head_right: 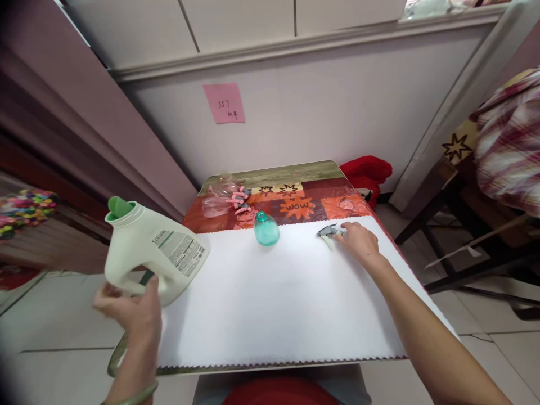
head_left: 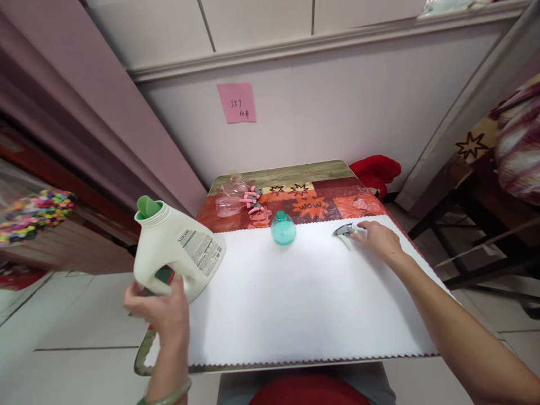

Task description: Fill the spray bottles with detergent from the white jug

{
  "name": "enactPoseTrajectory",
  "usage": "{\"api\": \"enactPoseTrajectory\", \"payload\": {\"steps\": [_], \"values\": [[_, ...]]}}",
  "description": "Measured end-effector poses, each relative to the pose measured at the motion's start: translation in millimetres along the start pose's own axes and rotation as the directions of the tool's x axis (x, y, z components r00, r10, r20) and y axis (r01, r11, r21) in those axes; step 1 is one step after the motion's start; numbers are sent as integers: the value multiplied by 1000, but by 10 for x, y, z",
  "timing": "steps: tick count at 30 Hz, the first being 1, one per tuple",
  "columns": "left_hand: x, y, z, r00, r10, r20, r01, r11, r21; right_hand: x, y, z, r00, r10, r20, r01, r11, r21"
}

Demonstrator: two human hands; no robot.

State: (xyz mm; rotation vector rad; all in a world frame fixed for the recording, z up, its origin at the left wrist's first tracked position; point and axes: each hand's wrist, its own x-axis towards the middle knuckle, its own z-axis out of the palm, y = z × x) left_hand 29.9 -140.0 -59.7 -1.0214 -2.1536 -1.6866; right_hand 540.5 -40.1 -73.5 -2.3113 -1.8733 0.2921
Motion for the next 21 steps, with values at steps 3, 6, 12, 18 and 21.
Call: {"api": "enactPoseTrajectory", "payload": {"steps": [3, 6, 12, 18, 21], "values": [[-388, 323, 24, 930, 357, 85, -357, 934, -16, 20, -54, 28, 998, -5, 63, 12, 994, -110], [-761, 647, 287, 859, 341, 381, -288, 939, -190, 29, -170, 26, 996, -25, 80, 39, 984, -176], [-1165, 896, 1148, 648, 45, 760, 163, 967, -197, 14, -314, -72, 995, -66, 71, 81, 969, -234], [-1326, 939, 1529, 659, 55, 750, 92, 984, -153, -22, -557, -660, 972, -179, -155, 212, 950, 230], [-1340, 922, 1546, 663, 55, 747, 63, 990, -129, -41, -897, -1018, 925, -188, -329, 375, 588, 717]]}}
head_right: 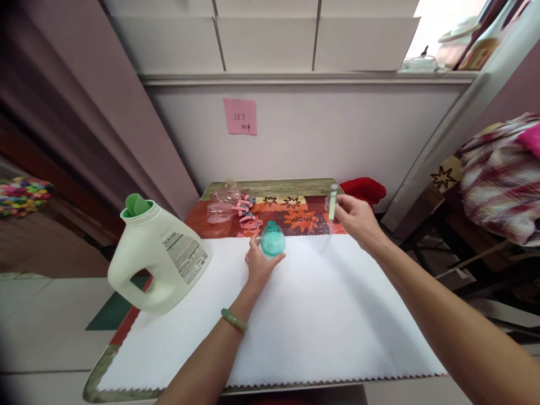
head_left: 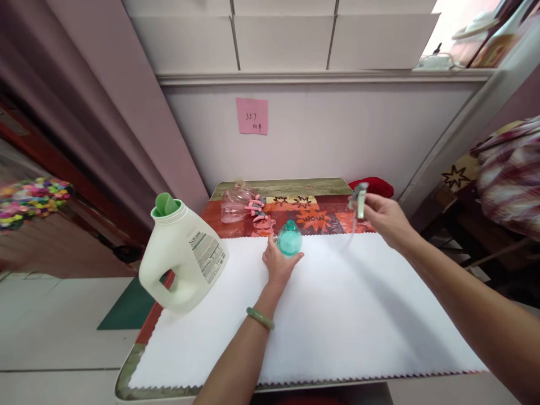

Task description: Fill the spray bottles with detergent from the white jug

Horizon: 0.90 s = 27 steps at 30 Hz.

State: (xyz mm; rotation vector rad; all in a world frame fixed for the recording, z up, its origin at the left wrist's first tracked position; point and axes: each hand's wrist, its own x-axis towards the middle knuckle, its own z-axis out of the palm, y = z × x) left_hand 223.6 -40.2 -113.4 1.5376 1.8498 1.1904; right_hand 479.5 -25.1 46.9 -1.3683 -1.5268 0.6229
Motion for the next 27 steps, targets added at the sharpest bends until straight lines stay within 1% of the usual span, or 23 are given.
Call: {"api": "enactPoseTrajectory", "payload": {"steps": [1, 2, 3, 5, 8, 11, 15, 21, 27], "values": [[-2, -9, -4, 1000, 3, 5, -3, 1000, 8, 59, -155, 46, 999, -39, -37, 45, 985, 168], [-4, -20, -9, 1000, 7, 11, -7, 1000, 14, 117, -302, 104, 994, -75, -79, 95, 952, 293], [-6, -30, -16, 1000, 11, 18, -12, 1000, 19, 174, -434, 169, 988, -104, -111, 139, 917, 374], [-6, -52, -28, 999, 22, 33, -23, 999, 26, 275, -641, 311, 978, -147, -145, 197, 873, 446], [-1, -85, -43, 998, 32, 50, -34, 999, 27, 379, -788, 519, 973, -179, -145, 226, 868, 443], [10, -109, -53, 998, 29, 63, -31, 999, 23, 421, -779, 700, 977, -184, -109, 213, 884, 417], [16, -109, -61, 997, 26, 76, -27, 999, 23, 405, -686, 888, 982, -181, -59, 190, 911, 366], [18, -81, -61, 996, -1, 91, -2, 999, 36, 357, -578, 1077, 976, -213, -41, 216, 953, 214], [56, -40, -60, 996, -19, 89, 13, 998, 66, 264, -420, 1281, 982, -190, 16, 185, 968, 167]]}}
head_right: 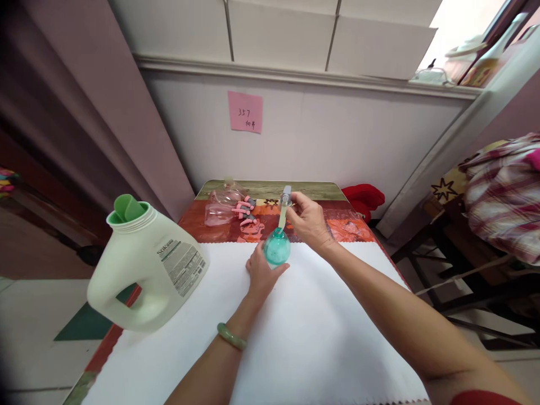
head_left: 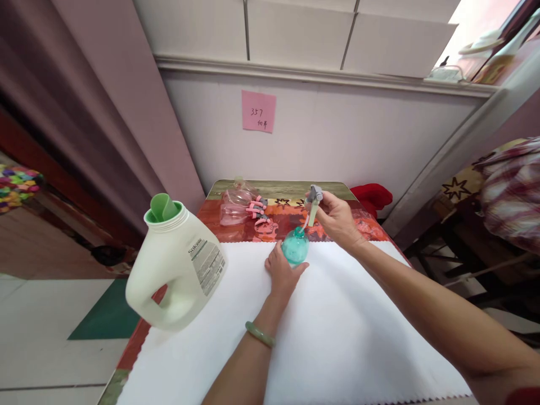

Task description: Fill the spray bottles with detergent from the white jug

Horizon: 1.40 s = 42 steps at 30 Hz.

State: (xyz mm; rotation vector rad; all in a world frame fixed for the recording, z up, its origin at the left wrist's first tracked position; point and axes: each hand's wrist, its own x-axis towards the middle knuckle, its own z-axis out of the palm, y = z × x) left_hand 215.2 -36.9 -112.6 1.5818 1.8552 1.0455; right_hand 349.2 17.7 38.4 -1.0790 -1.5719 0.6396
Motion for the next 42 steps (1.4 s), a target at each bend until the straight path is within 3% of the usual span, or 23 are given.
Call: {"api": "enactPoseTrajectory", "payload": {"steps": [5, 11, 17, 20, 27, 29, 32, 34, 36, 39, 42], "values": [[41, 17, 21, 1000, -21, -14, 22, 999, 28, -157, 196, 142, 993, 117, 17, -118, 992, 45], [83, -12, 33, 999, -35, -15, 35, 999, -8, -279, 456, 265, 991, 130, 24, -132, 987, 97], [86, -17, -15, 1000, 0, -8, -2, 986, -167, -343, 549, 359, 972, 231, 46, -234, 930, 284], [96, -5, -49, 1000, 22, -17, -26, 941, -338, -332, 489, 350, 967, 253, 38, -250, 903, 350], [85, 64, -103, 988, 137, 76, -45, 709, -704, -336, 337, 313, 958, 286, -2, -251, 845, 472], [75, 82, -121, 983, 130, 128, 24, 605, -796, -344, 364, 316, 958, 287, -16, -242, 835, 494], [65, 103, -165, 960, 73, 271, 232, 336, -913, -336, 431, 320, 954, 298, -23, -238, 806, 541], [63, 115, -198, 933, 65, 353, 336, 183, -924, -320, 452, 319, 951, 308, -10, -249, 787, 565], [68, 125, -222, 917, 44, 397, 392, 88, -916, -303, 439, 324, 952, 307, 8, -252, 767, 591], [88, 138, -233, 888, -43, 459, 459, 6, -888, -283, 388, 346, 956, 291, 37, -249, 738, 627], [105, 143, -238, 839, -10, 544, 544, -35, -839, -273, 373, 372, 952, 300, 60, -268, 725, 634]]}}
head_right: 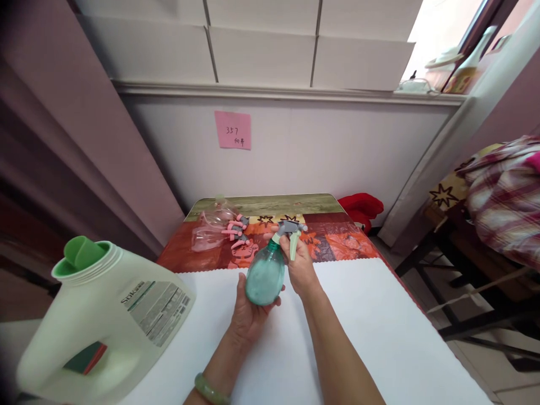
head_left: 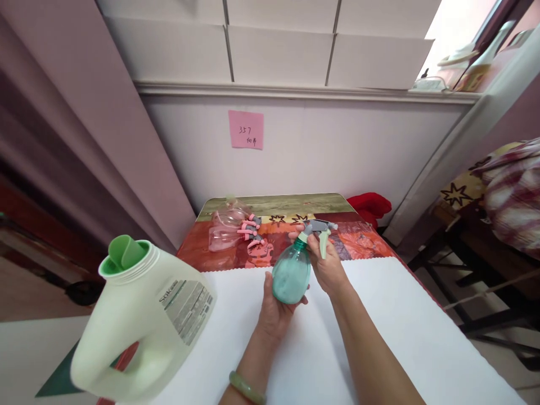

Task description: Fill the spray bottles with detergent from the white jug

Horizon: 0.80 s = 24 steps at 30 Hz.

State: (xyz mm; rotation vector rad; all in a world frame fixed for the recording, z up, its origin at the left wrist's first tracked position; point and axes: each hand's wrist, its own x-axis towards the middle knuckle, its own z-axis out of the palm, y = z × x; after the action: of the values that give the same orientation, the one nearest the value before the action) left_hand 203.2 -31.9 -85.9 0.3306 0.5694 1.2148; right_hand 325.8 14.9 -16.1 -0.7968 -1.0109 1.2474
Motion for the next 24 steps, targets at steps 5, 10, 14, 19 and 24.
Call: {"api": "enactPoseTrajectory", "payload": {"steps": [5, 10, 14, 19, 24], "values": [[-21, 15, -20, 968, -175, 181, 178, 984, 2, 23, 33, -34, 999, 27, 19, -28, 997, 76], [-26, 20, -70, 945, -238, 225, 240, 971, 20, 42, 15, -47, 998, 43, 39, -48, 990, 131], [-8, 39, -119, 923, -278, 265, 287, 958, 7, 36, 10, -42, 996, 61, 60, -70, 983, 168], [12, 57, -148, 907, -316, 279, 322, 946, 23, 37, 7, -38, 998, 34, 45, -42, 980, 192], [0, 53, -92, 932, -272, 240, 278, 961, 12, 72, 22, 8, 998, -14, -57, 27, 973, 231]]}}
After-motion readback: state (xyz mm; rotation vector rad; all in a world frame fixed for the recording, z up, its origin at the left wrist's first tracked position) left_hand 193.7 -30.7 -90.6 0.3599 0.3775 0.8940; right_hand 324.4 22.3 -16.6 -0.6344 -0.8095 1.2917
